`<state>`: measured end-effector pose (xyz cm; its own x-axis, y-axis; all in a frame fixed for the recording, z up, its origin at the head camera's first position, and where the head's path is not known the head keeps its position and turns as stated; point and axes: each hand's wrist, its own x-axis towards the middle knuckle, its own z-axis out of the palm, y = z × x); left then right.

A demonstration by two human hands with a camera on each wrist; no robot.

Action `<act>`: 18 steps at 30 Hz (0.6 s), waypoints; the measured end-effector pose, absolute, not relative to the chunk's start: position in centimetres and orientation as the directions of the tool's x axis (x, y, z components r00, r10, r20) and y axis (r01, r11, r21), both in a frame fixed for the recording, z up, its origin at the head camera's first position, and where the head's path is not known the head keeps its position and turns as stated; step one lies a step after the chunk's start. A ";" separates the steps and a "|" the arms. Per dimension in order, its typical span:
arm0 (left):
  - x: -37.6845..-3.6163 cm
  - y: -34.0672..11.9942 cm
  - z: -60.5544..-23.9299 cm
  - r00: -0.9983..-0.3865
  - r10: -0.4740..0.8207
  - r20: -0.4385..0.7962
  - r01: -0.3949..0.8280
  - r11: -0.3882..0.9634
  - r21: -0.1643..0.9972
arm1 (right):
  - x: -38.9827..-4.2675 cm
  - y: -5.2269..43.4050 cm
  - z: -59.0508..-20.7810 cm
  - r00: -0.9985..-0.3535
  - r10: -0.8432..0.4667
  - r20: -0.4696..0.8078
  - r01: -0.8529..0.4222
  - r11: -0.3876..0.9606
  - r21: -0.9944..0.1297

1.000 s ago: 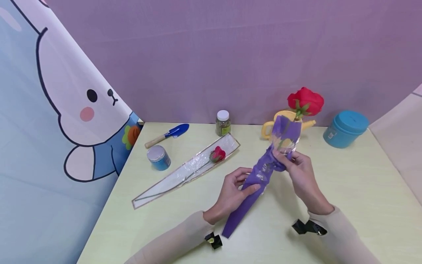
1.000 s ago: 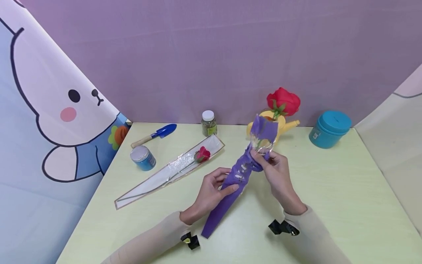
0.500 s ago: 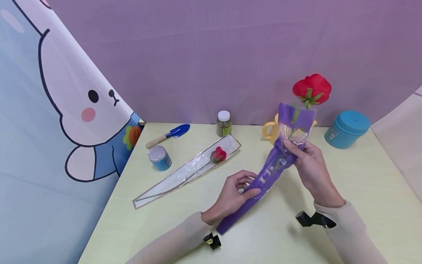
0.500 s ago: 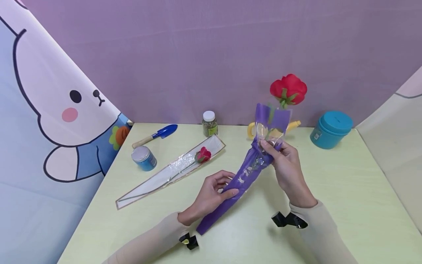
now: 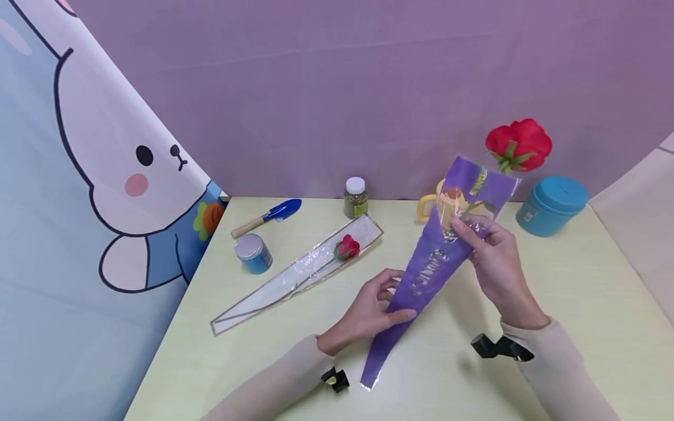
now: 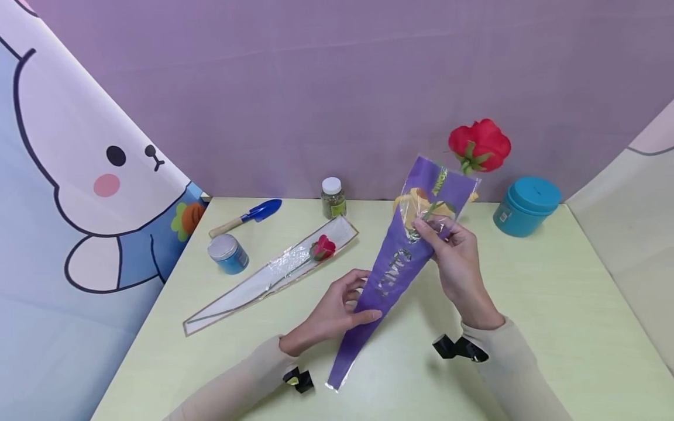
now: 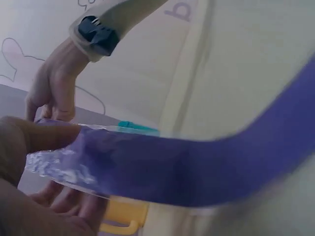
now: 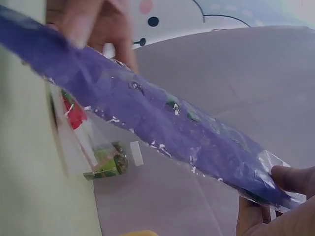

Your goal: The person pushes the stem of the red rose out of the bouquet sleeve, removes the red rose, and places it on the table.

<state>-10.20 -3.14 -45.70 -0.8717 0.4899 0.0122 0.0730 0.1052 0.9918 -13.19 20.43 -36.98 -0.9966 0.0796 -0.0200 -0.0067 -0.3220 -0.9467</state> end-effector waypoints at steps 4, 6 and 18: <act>-11.3 -3.1 -44.4 -0.874 0.482 0.064 0.118 0.083 0.989 | -13.0 20.1 -37.4 -0.997 0.081 -0.019 -0.005 -0.285 -0.959; -11.7 -2.9 -43.9 -0.879 0.464 0.107 0.150 0.056 0.987 | -12.9 19.9 -37.7 -0.997 0.076 -0.030 0.009 -0.262 -0.965; -12.2 -2.2 -43.5 -0.894 0.422 0.150 0.192 0.059 0.980 | -12.4 19.5 -38.9 -0.997 0.065 -0.047 0.037 -0.137 -0.990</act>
